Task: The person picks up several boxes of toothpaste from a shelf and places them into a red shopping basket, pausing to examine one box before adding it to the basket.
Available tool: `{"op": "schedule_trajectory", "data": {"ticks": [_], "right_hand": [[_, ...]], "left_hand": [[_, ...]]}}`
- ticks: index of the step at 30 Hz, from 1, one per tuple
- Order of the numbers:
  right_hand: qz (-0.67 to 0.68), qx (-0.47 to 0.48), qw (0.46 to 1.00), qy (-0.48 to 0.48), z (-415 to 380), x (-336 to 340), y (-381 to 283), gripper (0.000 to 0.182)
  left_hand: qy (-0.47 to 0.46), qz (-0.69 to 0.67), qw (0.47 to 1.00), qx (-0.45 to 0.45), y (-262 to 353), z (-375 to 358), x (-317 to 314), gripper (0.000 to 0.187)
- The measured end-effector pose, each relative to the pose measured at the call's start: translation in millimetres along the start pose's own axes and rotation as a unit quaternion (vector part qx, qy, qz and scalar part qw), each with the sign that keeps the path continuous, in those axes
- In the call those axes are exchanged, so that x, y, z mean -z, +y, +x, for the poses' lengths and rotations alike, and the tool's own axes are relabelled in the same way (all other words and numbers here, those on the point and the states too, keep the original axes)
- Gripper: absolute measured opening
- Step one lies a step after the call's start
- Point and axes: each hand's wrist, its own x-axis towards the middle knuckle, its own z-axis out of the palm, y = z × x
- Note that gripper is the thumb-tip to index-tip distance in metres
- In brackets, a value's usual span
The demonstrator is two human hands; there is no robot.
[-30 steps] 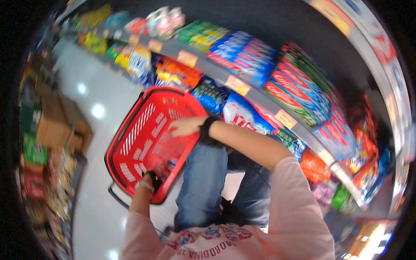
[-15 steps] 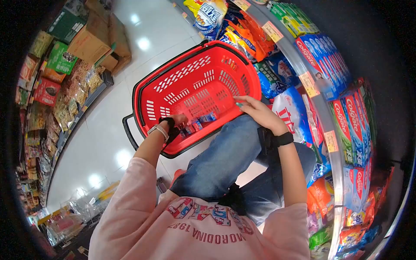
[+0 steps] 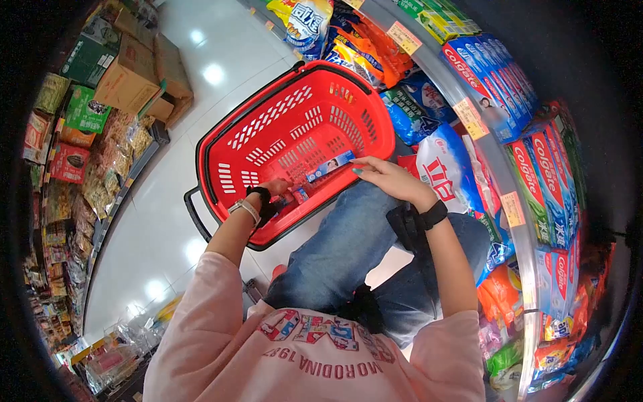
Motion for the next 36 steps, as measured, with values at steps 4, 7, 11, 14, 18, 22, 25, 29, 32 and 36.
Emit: {"op": "schedule_trajectory", "data": {"ticks": [4, 7, 11, 14, 18, 22, 25, 29, 32, 36], "right_hand": [[0.011, -0.024, 1.0, -0.006, 3, -1, 1, 0.042], [0.017, -0.002, 1.0, -0.011, 6, 1, 8, 0.042], [0.014, 0.011, 1.0, -0.009, 7, 0, 3, 0.041], [0.016, 0.004, 1.0, -0.005, 8, 0, 3, 0.04], [0.015, -0.007, 1.0, 0.006, 6, -1, 4, 0.04], [0.011, -0.008, 1.0, 0.005, 6, 0, 4, 0.04], [0.011, -0.022, 1.0, 0.008, 6, -1, 0, 0.04], [0.018, -0.016, 1.0, 0.005, 8, -1, 5, 0.04], [0.019, -0.021, 1.0, 0.006, 7, -2, 0, 0.04], [0.013, -0.017, 1.0, 0.008, 8, -3, -1, 0.04]], "left_hand": [[-0.055, -0.027, 0.994, 0.096, 4, -6, 4, 0.053], [-0.09, -0.045, 0.982, 0.158, 11, -22, 7, 0.056], [-0.039, -0.133, 0.99, 0.021, 16, -46, 3, 0.049], [-0.028, -0.169, 0.984, 0.046, 5, -29, 2, 0.049], [-0.036, -0.049, 0.991, 0.12, -9, 1, 3, 0.052], [-0.025, -0.003, 0.994, 0.103, -42, 35, 2, 0.06], [-0.031, 0.009, 0.999, 0.04, -51, 41, 6, 0.071], [-0.048, 0.019, 0.998, 0.021, -43, 32, 11, 0.078], [-0.053, 0.015, 0.998, 0.029, -29, 13, 16, 0.077], [-0.05, -0.001, 0.998, 0.04, -5, -21, 22, 0.076]]}}
